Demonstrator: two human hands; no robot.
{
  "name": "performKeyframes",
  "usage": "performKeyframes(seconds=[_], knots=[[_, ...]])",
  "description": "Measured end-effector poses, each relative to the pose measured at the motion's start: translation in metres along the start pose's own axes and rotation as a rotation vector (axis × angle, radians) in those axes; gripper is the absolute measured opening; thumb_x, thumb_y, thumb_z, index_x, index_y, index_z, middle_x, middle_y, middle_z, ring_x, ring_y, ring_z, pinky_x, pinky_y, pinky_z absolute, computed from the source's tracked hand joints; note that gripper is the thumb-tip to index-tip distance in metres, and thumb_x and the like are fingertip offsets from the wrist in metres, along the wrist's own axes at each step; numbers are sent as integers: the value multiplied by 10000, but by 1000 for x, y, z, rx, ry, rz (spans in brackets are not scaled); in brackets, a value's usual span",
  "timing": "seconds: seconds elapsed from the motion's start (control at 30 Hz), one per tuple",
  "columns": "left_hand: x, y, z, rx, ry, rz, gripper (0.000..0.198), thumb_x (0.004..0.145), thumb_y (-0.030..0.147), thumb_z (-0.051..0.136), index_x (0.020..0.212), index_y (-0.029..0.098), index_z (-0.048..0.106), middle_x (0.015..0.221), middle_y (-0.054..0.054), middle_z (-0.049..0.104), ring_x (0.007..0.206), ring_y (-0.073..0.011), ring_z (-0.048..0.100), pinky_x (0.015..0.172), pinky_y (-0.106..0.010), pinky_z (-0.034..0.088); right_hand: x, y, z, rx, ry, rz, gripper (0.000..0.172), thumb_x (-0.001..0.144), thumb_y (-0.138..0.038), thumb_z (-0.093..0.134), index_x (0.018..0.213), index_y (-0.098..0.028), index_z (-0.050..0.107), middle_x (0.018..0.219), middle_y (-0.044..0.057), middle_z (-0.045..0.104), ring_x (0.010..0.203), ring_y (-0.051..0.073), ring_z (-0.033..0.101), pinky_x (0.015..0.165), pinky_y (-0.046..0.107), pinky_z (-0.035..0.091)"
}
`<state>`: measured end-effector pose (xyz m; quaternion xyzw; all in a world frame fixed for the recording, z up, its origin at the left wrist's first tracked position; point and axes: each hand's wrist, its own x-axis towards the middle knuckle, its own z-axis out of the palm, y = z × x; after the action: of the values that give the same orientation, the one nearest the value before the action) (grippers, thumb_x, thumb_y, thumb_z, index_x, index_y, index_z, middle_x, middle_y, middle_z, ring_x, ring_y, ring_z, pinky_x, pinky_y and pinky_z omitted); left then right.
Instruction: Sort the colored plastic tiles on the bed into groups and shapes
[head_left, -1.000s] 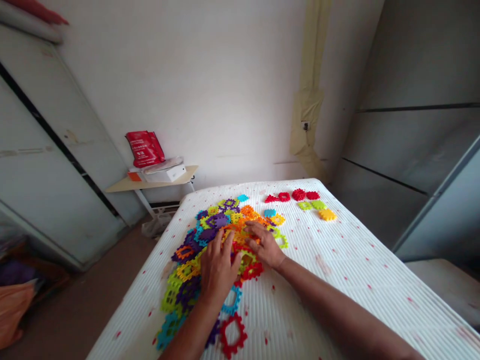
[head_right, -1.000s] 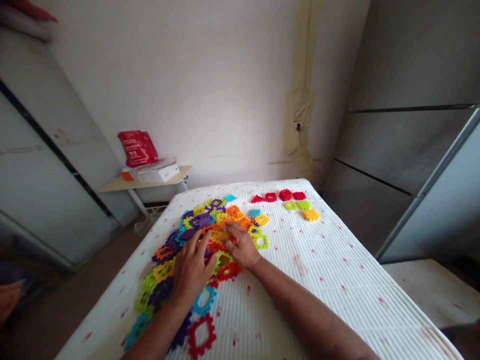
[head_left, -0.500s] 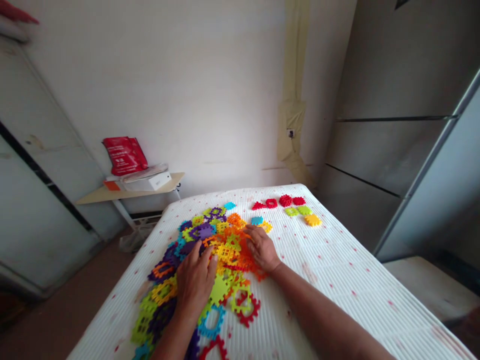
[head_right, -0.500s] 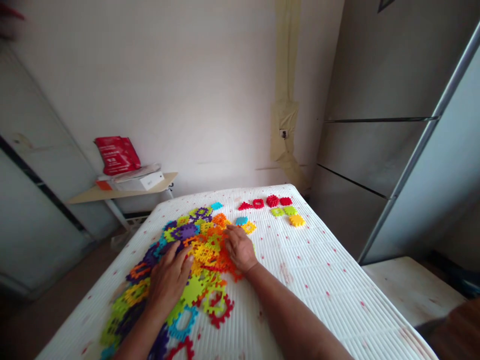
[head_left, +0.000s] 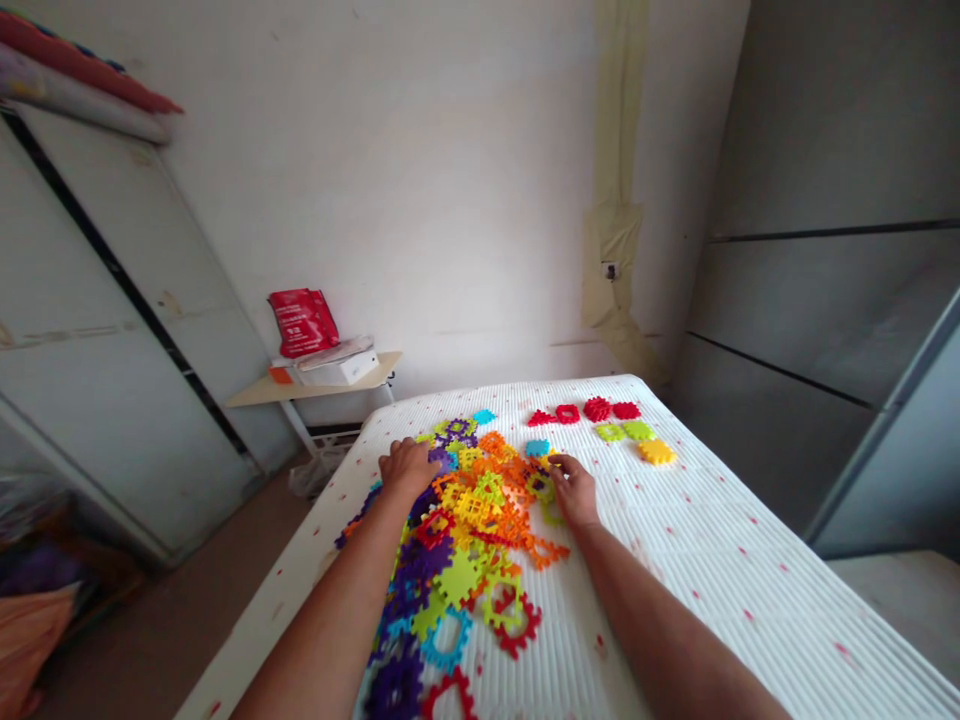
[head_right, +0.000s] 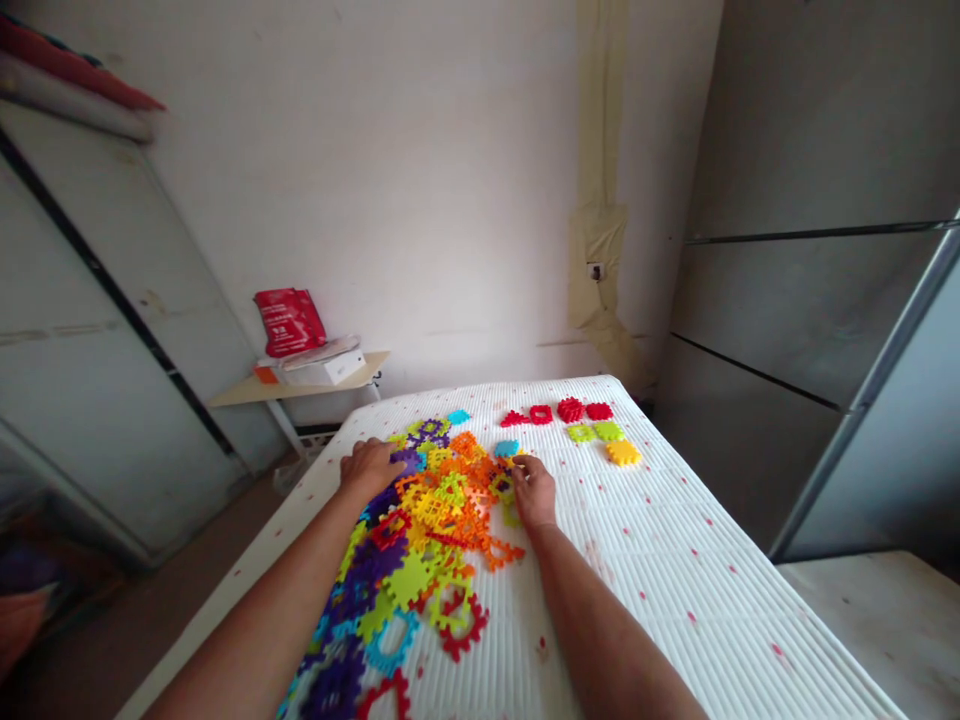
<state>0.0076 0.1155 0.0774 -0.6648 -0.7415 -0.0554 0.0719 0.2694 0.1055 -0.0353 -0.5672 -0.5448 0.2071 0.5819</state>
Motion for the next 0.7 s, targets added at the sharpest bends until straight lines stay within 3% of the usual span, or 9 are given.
performKeyframes(seconds=[0.23, 0.47, 0.57, 0.63, 0.7], knots=[[0, 11, 16, -5, 7, -3, 323, 717, 236, 485, 988, 190, 655, 1104, -154, 610, 1080, -326, 505, 837, -469, 390, 0, -2, -1, -40, -22, 5, 243, 742, -263, 450, 837, -164, 651, 840, 76, 676, 743, 178, 615, 714, 295, 474], [-5, 10, -11, -73, 17, 21, 304, 769, 244, 413, 956, 208, 650, 915, -135, 690, 903, -315, 620, 753, -426, 432, 0, -2, 0, -71, -23, 12, 190, 734, -208, 481, 810, -173, 652, 851, 66, 677, 784, 178, 616, 739, 298, 474], [-21, 14, -22, -344, 149, 9, 286, 736, 268, 455, 918, 190, 663, 900, -116, 698, 857, -288, 630, 738, -389, 451, 0, -2, 0, -61, -33, 17, 194, 733, -215, 479, 816, -172, 649, 851, 64, 678, 783, 176, 616, 744, 301, 475], [-37, 24, -20, -709, 209, 0, 290, 696, 278, 495, 902, 170, 668, 849, -88, 701, 794, -238, 635, 724, -340, 468, 0, -2, 0, -46, -43, 19, 195, 736, -230, 475, 811, -175, 646, 846, 60, 680, 784, 179, 615, 749, 309, 473], [-55, 38, -10, -1118, 166, 8, 328, 650, 315, 549, 904, 147, 670, 797, -67, 695, 721, -202, 630, 660, -296, 484, -1, -5, -2, -24, -62, 14, 199, 744, -254, 467, 804, -176, 640, 820, 52, 681, 767, 179, 616, 740, 311, 475]])
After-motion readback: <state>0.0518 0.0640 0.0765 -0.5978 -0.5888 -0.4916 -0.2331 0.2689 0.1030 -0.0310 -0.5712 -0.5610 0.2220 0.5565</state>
